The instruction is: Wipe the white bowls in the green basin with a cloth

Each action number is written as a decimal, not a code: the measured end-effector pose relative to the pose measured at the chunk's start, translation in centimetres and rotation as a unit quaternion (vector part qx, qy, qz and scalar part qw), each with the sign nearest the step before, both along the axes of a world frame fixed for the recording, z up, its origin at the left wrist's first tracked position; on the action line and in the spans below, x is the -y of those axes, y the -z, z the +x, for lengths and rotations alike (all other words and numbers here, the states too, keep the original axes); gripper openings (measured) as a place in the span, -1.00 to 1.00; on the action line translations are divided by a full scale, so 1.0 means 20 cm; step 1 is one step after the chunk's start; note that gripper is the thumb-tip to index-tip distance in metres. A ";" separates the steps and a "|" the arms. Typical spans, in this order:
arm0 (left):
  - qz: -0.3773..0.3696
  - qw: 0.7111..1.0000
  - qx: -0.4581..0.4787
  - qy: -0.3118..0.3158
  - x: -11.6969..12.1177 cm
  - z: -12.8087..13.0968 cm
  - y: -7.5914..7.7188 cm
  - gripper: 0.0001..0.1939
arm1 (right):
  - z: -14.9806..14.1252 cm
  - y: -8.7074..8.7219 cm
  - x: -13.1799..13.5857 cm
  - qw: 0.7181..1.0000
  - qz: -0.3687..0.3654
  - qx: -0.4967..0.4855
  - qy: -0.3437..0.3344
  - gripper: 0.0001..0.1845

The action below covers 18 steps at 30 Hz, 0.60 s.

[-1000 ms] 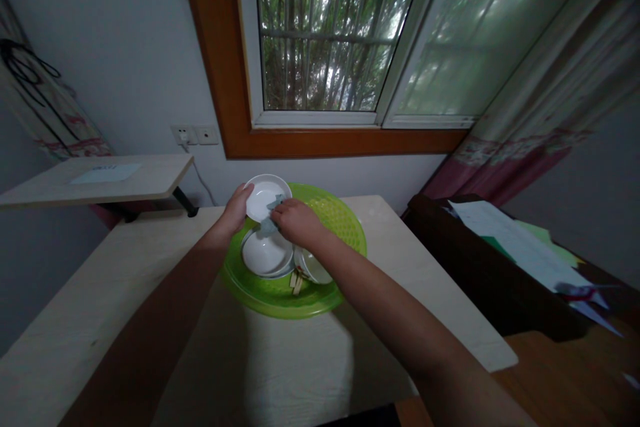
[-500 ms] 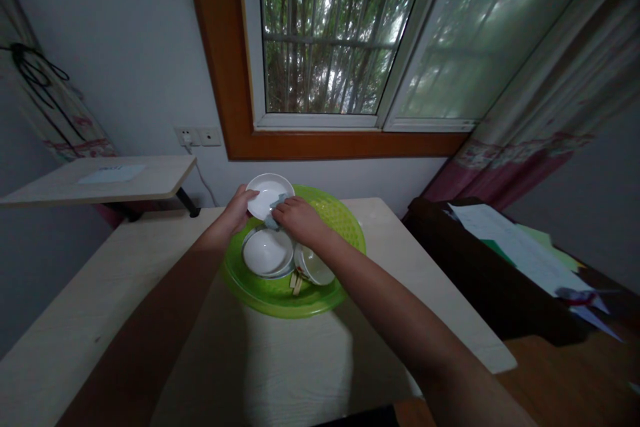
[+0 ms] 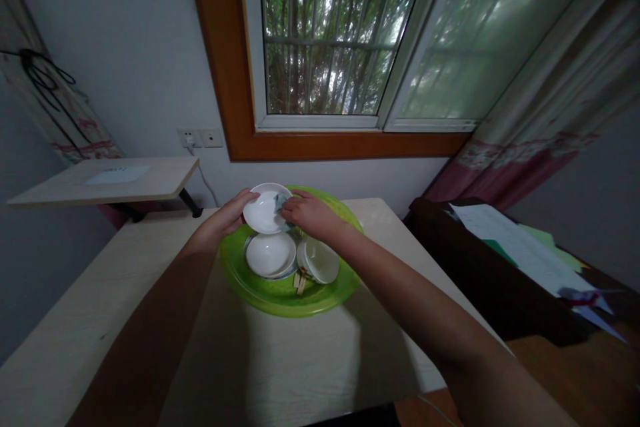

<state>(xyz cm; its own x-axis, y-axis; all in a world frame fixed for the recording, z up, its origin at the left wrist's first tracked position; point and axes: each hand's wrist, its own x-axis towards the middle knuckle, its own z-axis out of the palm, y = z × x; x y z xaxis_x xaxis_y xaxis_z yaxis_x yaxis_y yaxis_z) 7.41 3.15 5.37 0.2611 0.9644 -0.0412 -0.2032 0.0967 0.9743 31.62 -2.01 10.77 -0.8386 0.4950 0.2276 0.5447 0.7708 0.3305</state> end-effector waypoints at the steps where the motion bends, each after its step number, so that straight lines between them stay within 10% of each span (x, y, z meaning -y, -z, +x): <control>1: 0.003 1.000 -0.007 0.000 0.01 -0.01 0.00 -0.68 | 0.01 0.00 0.00 1.000 0.005 0.004 -0.005 -0.85; 18: 0.165 0.963 -0.189 -0.096 0.09 0.06 0.03 -0.64 | 0.02 0.09 0.09 0.998 -0.052 -0.005 0.025 -0.84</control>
